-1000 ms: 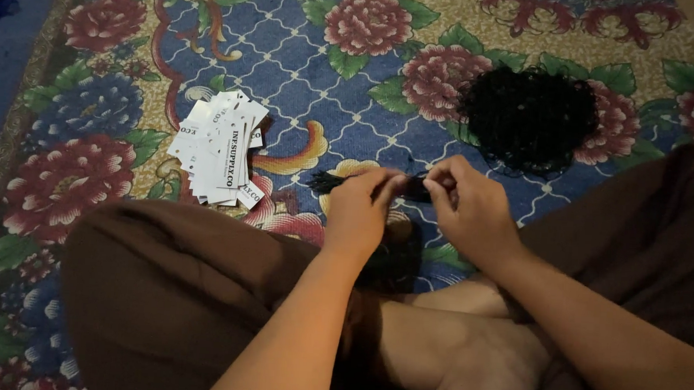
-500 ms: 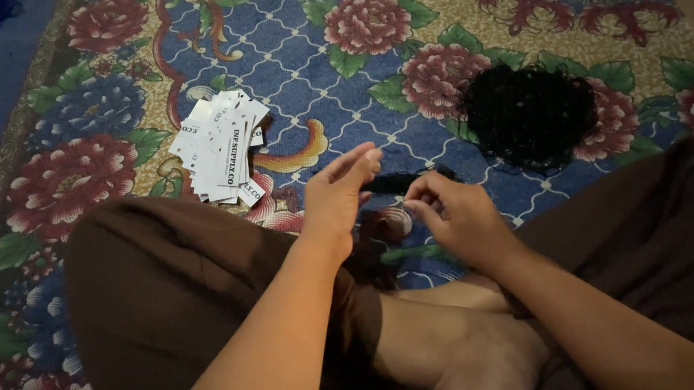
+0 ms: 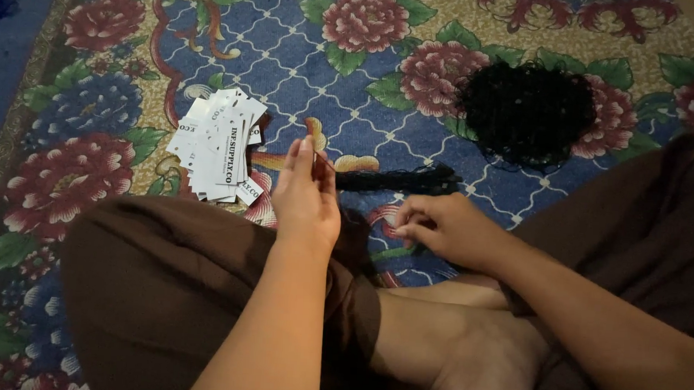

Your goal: The person is sitting on the floor, picking up black mesh hairnets one by one, stretching them out for inspection, and organizing them near a pile of labels.

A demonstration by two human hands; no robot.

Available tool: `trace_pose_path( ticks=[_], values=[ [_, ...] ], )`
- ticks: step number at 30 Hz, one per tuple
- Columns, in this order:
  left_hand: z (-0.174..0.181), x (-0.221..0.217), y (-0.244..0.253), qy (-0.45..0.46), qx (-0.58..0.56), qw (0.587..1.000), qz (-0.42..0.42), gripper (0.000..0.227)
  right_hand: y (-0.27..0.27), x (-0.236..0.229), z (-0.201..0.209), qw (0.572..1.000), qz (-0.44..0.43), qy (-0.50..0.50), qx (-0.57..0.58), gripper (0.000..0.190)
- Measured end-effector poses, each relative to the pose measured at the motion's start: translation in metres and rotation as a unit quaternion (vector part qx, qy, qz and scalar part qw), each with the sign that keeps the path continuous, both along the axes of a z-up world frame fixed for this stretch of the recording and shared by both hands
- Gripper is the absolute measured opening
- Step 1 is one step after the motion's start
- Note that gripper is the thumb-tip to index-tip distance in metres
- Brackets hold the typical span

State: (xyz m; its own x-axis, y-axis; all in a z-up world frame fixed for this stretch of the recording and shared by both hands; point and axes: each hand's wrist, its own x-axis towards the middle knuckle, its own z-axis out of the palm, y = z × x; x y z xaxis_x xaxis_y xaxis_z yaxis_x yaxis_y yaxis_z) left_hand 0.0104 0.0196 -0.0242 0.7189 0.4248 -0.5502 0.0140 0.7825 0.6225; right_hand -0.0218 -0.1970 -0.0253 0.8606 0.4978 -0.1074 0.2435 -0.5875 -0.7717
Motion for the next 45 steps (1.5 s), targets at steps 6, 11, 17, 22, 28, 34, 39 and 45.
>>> trace_pose_path(
  ticks=[6, 11, 17, 22, 28, 34, 39, 45],
  values=[
    [0.007, -0.002, -0.002, -0.007, 0.001, 1.0, -0.021, 0.036, 0.001, -0.001, 0.001, 0.996, 0.017, 0.082, -0.016, 0.005],
    [0.018, -0.016, -0.026, -0.005, 0.149, 0.977, -0.154, 0.038, 0.001, 0.008, -0.011, 0.997, -0.057, 0.048, 0.01, 0.008],
    [-0.007, -0.02, -0.04, -0.014, 0.477, 0.781, -0.402, 0.022, -0.006, 0.017, -0.013, 0.966, -0.196, 0.112, 0.126, 0.016],
    [-0.008, -0.021, -0.039, -0.009, 0.489, 0.76, -0.428, 0.016, -0.004, 0.017, -0.017, 0.968, -0.19, 0.099, 0.127, 0.014],
    [0.0, -0.025, -0.042, 0.02, 0.514, 0.72, -0.465, 0.022, -0.007, 0.023, -0.026, 0.946, -0.238, 0.113, 0.19, 0.014],
    [0.005, -0.027, -0.043, 0.005, 0.495, 0.716, -0.492, 0.022, -0.007, 0.025, -0.029, 0.942, -0.243, 0.134, 0.187, 0.013],
    [0.02, -0.032, -0.045, -0.004, 0.507, 0.702, -0.499, 0.025, -0.008, 0.029, -0.041, 0.95, -0.269, 0.06, 0.148, 0.015],
    [0.005, -0.024, -0.042, 0.011, 0.584, 0.669, -0.46, 0.025, -0.024, 0.043, -0.058, 0.939, -0.335, -0.025, 0.08, 0.017]
  ],
)
